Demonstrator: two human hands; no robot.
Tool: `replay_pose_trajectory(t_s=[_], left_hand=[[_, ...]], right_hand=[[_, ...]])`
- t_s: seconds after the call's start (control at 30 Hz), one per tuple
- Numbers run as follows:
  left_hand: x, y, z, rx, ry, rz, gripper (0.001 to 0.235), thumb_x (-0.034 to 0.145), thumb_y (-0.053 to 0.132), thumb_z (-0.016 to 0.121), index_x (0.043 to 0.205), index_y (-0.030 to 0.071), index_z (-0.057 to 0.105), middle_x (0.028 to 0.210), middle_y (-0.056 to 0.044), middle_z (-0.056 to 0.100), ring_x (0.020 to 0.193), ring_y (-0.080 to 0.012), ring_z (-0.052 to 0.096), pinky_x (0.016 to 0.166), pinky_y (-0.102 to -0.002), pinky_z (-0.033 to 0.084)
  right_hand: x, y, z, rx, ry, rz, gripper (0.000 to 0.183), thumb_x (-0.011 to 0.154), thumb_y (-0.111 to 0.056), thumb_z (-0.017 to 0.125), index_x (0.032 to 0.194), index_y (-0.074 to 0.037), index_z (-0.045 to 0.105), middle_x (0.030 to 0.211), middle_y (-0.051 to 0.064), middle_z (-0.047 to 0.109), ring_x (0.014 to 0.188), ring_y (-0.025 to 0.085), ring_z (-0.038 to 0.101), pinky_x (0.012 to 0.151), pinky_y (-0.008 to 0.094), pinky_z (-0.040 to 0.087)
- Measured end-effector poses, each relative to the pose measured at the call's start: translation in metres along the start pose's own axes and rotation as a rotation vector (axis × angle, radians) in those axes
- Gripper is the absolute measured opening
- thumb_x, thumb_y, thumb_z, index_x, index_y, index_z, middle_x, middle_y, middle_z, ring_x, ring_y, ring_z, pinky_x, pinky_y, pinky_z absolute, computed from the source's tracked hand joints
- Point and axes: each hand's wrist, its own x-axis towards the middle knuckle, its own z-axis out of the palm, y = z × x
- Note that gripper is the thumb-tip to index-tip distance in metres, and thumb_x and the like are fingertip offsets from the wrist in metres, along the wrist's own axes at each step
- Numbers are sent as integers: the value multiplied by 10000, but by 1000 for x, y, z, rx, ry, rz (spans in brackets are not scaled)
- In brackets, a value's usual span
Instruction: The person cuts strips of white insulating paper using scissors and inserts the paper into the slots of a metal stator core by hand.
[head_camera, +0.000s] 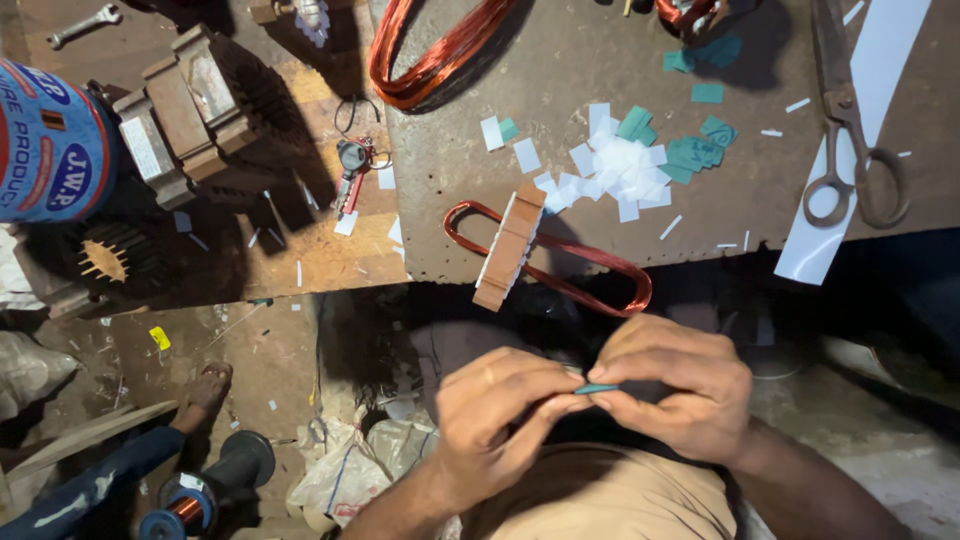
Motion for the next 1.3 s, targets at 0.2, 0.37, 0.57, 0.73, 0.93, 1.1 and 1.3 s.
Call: replay_pose_trajectory(t_s=[0.2, 0.37, 0.57, 0.73, 0.93, 1.1, 1.3], left_hand=[[17, -42, -51, 201, 310, -286, 145, 905, -67, 747, 1021, 13, 780, 926, -93, 802, 727, -170, 701, 676, -284, 553], [46, -83, -57, 218, 38, -131, 434, 843, -120, 560, 1223, 31, 705, 1259, -125, 712, 956, -234, 740, 827, -310, 607], [63, -105, -49, 504, 35, -1, 226, 960, 90, 736, 1186, 82, 729, 1257, -75, 705, 998, -270, 746, 805, -336, 596], [62, -112, -42, 572, 42, -30, 134, 960, 162, 765, 1092, 142, 765, 1128, -28, 733, 907, -235, 746, 728, -331, 578], [60, -113, -38, 611, 79, -14, 139, 930, 162, 801, 1062, 133, 767, 1077, -35, 728, 855, -233, 726, 709, -339, 564], [61, -114, -38, 573, 123, 29, 131, 947, 138, 789, 1075, 123, 762, 1089, -35, 723, 899, -225, 739, 743, -327, 576], [61, -111, -36, 588, 136, 7, 115, 941, 125, 789, 1051, 110, 761, 1085, -52, 739, 873, -231, 734, 727, -323, 566]], right_hand=[[35, 44, 21, -422, 257, 128, 199, 818, 33, 830, 996, 8, 744, 958, 123, 722, 835, 221, 699, 736, 322, 537], [42, 70, 37, -632, 196, 52, 262, 712, 60, 787, 954, 24, 692, 1018, 121, 671, 949, 312, 644, 804, 398, 532], [52, 69, 44, -761, 196, -25, 216, 726, -11, 841, 834, 0, 654, 987, 118, 673, 902, 322, 628, 792, 436, 490], [50, 74, 43, -743, 190, -38, 220, 770, -48, 874, 867, -6, 682, 983, 105, 673, 893, 318, 615, 785, 440, 476], [47, 79, 49, -748, 237, -48, 161, 800, -9, 813, 930, -13, 718, 1013, 93, 688, 921, 302, 615, 810, 440, 466], [44, 65, 44, -738, 187, -54, 268, 811, 5, 742, 1077, -17, 747, 1089, 102, 683, 975, 325, 608, 853, 447, 460], [39, 65, 36, -787, 136, -49, 403, 738, 66, 685, 1126, -11, 767, 1076, 112, 693, 960, 319, 610, 830, 448, 467]])
